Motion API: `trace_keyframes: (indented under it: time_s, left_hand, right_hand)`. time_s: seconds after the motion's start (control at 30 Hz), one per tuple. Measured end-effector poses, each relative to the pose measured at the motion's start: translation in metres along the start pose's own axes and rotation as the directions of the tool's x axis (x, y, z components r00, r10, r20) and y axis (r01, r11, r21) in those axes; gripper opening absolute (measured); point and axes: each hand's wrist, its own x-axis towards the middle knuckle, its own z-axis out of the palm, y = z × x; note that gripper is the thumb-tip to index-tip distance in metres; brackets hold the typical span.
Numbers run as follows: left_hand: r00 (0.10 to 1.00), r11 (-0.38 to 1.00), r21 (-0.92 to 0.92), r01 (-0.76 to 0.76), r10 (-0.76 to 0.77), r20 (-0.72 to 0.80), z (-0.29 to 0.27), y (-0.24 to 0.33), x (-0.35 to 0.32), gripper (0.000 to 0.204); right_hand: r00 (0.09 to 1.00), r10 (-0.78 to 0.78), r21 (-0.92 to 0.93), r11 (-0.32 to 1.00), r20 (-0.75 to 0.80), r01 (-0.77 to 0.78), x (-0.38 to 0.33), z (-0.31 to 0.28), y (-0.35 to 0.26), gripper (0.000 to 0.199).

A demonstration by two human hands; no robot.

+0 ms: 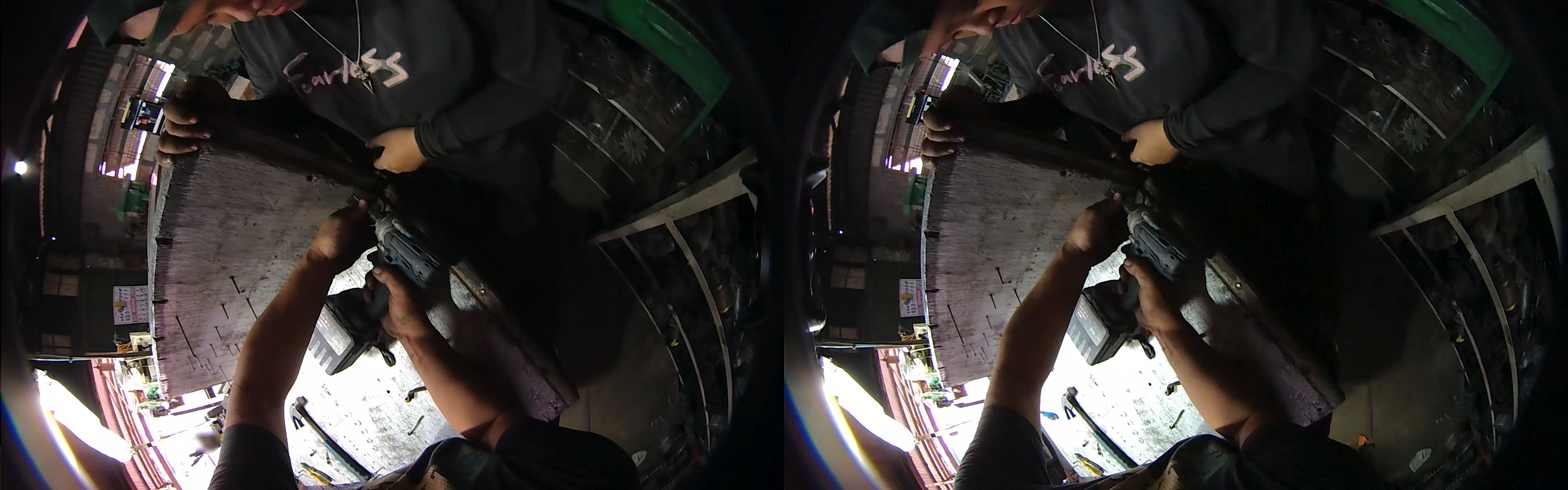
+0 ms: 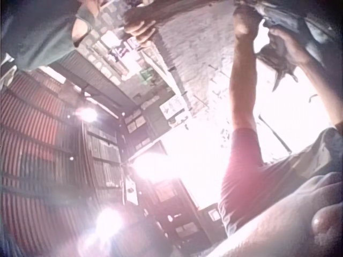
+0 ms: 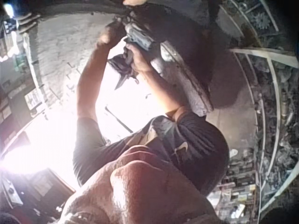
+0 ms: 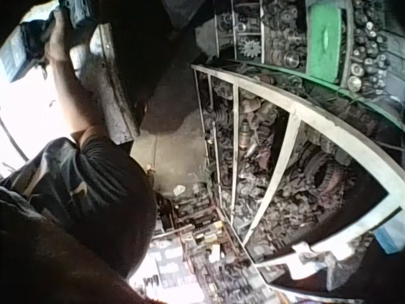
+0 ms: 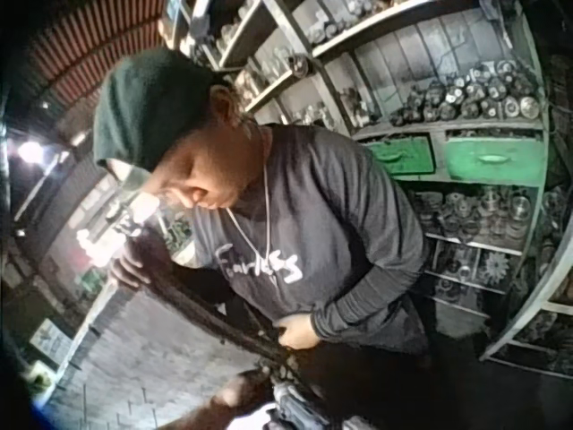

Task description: The person uses a cordless drill to fasten screws into a large wooden panel, assisted by another person who holds the panel steady. The person drills multiple screws along the edge of the panel, then flips it over to continue fastening screws on the other side.

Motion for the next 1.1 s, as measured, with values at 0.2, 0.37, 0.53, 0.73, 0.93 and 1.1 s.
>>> trace_keyframes:
  time_s: [0.2,0.37,0.53,0.73,0.93,1.1]
  left_hand:
    - [0.998,0.998,-0.064,-0.004,0.008,0.056,0.002,0.001,0.003,0.049]
    - [1.0,0.997,-0.078,-0.016,0.014,-0.016,0.009,0.001,-0.002,0.051]
    - [0.996,0.996,-0.064,-0.06,0.055,-0.067,0.011,-0.002,0.002,0.053]
    - [0.996,0.99,-0.109,-0.085,0.088,0.022,0.005,-0.003,0.004,0.053]
    - [0.996,0.975,-0.215,-0.057,0.041,-0.08,0.003,-0.007,0.007,0.04]
    - [0.981,0.979,-0.187,-0.084,0.049,-0.186,0.01,-0.007,0.007,0.029]
  right_hand:
    - [1.0,-0.004,-0.036,0.999,0.022,0.005,0.0,-0.001,-0.001,0.012]
    - [0.999,0.023,-0.043,0.999,0.026,-0.022,0.002,-0.001,-0.005,0.011]
    - [1.0,0.01,-0.035,0.999,0.013,-0.01,0.002,-0.001,-0.005,0.011]
    - [1.0,-0.029,-0.089,0.996,-0.006,0.028,0.004,-0.008,0.006,0.016]
    - [1.0,-0.003,-0.107,0.994,-0.026,0.0,0.006,-0.009,0.009,0.011]
    - [0.996,0.072,-0.06,0.996,0.046,-0.069,0.002,-0.007,0.004,0.013]
